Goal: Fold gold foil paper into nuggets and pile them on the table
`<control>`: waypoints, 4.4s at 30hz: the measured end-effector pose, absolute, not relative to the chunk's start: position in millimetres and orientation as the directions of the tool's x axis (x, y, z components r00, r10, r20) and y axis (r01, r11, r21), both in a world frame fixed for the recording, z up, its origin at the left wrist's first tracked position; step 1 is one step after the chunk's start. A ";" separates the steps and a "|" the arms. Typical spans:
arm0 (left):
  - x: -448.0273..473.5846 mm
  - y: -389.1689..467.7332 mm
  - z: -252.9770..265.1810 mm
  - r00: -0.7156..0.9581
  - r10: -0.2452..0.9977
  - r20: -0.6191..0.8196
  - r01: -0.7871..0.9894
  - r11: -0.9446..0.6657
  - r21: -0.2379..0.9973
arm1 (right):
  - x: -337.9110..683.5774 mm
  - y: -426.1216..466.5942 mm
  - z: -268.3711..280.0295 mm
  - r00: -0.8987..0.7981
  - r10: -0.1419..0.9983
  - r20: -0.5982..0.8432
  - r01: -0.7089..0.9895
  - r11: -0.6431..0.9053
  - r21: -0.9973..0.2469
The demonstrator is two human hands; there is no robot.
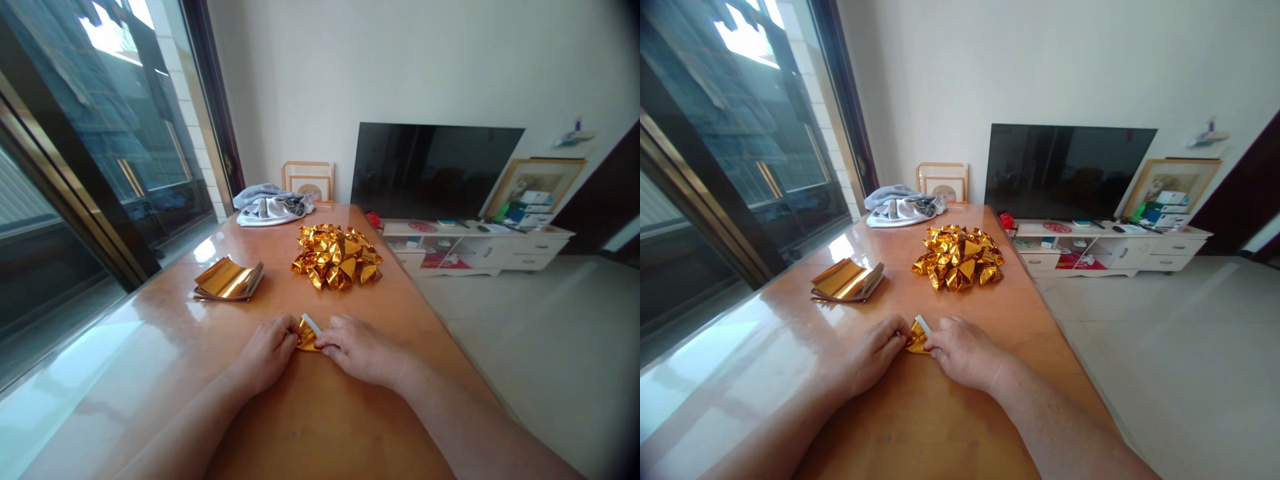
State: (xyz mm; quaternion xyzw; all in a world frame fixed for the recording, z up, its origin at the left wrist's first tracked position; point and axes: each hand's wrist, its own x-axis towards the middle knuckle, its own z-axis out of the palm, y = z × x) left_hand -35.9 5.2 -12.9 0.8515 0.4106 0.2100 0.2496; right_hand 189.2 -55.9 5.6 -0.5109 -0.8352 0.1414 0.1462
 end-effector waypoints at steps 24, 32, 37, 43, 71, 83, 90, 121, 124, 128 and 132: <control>-40.5 7.1 -13.6 0.684 0.706 0.183 0.523 -0.649 0.552 | 188.9 -55.5 9.8 -0.431 0.898 0.085 0.802 0.425 -0.420; -40.7 3.2 -8.6 0.694 0.697 0.179 0.528 -0.662 0.532 | 190.0 -54.9 6.7 -0.438 0.896 0.075 0.799 0.426 -0.425; -41.0 1.5 -7.1 0.735 0.650 0.194 0.492 -0.708 0.507 | 190.0 -55.0 7.4 -0.446 0.891 0.088 0.791 0.438 -0.427; -40.9 2.0 -8.5 0.741 0.649 0.174 0.516 -0.715 0.471 | 189.7 -56.0 9.3 -0.445 0.893 0.073 0.794 0.431 -0.429; -39.8 0.8 -2.0 0.699 0.699 0.150 0.549 -0.660 0.513 | 190.7 -52.3 4.8 -0.331 0.936 0.123 0.759 0.341 -0.555; -42.3 4.8 -10.6 0.693 0.694 0.196 0.509 -0.663 0.548 | 168.9 -42.5 -5.1 -0.153 0.984 0.095 0.843 0.180 -0.507; -46.3 7.3 -15.6 0.681 0.699 0.218 0.480 -0.651 0.588 | 167.7 -41.0 -8.9 -0.122 0.988 0.091 0.866 0.150 -0.477; -39.1 0.3 -9.8 0.702 0.683 0.204 0.520 -0.686 0.509 | 164.6 -44.7 -10.9 -0.060 0.990 0.130 0.873 0.115 -0.475; -39.7 0.4 -10.1 0.711 0.674 0.200 0.515 -0.693 0.504 | 169.5 -42.0 -15.3 -0.068 0.991 0.117 0.838 0.121 -0.533; -39.0 1.9 -11.6 0.707 0.679 0.199 0.521 -0.689 0.504 | 180.6 -42.1 -13.8 -0.141 0.980 0.140 0.737 0.198 -0.646; -38.6 2.5 -12.7 0.702 0.680 0.210 0.516 -0.690 0.508 | 184.6 -52.7 0.3 -0.327 0.901 0.286 0.768 0.429 -0.476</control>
